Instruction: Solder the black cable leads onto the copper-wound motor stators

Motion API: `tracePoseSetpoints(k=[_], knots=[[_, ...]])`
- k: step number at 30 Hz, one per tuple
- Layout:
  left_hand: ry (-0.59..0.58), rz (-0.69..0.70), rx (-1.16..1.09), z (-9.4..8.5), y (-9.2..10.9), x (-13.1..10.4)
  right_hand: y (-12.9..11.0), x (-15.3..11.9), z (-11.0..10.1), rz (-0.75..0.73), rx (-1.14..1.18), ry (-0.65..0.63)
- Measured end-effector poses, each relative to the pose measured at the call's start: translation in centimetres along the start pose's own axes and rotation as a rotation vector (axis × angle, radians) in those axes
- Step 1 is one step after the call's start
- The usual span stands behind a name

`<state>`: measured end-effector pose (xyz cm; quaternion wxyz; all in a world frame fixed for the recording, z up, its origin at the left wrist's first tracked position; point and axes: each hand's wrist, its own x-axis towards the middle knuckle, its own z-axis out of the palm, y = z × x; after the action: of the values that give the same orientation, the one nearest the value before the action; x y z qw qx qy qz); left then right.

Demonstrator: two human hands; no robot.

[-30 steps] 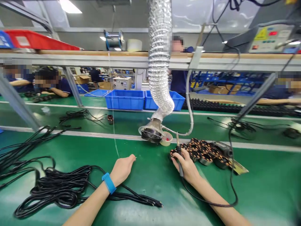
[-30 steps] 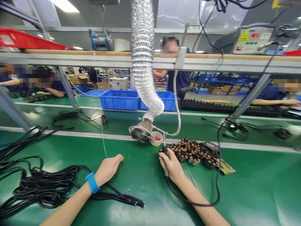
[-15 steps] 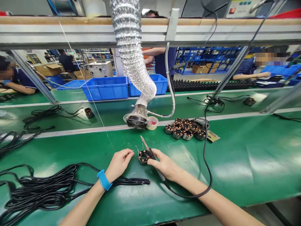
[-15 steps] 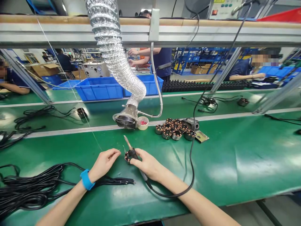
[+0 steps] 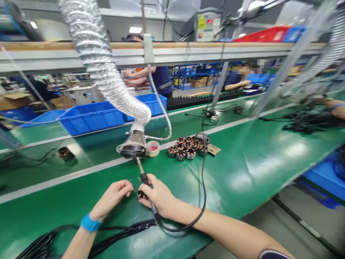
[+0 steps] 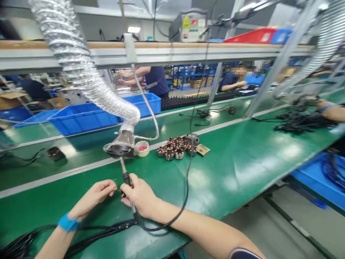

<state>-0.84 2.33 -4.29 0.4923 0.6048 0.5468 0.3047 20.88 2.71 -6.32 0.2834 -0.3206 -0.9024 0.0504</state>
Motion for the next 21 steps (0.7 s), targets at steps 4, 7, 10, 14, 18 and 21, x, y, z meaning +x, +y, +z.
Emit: tracePoseSetpoints(k=[4,7,10,14,18,21], knots=[[-0.098,-0.127,-0.253,0.4,-1.7,-0.6,0.3,0.6,-0.3,-0.072,0.018,-0.072],[-0.102,-0.186,-0.374,1.1,-3.0,-0.2,0.8,0.7,0.0,-0.129,0.006,-0.087],[-0.013,-0.215,-0.414,1.4,-3.1,0.4,1.5,0.2,0.8,-0.146,0.067,-0.039],[0.121,-0.164,-0.438,1.5,-2.2,0.8,1.8,-0.2,1.3,-0.111,0.195,0.021],[0.125,-0.104,-0.485,1.1,-1.9,0.9,1.8,0.3,1.1,-0.083,0.324,0.022],[0.051,-0.102,-0.551,1.1,-1.8,0.9,1.7,0.7,1.2,-0.099,0.366,0.051]])
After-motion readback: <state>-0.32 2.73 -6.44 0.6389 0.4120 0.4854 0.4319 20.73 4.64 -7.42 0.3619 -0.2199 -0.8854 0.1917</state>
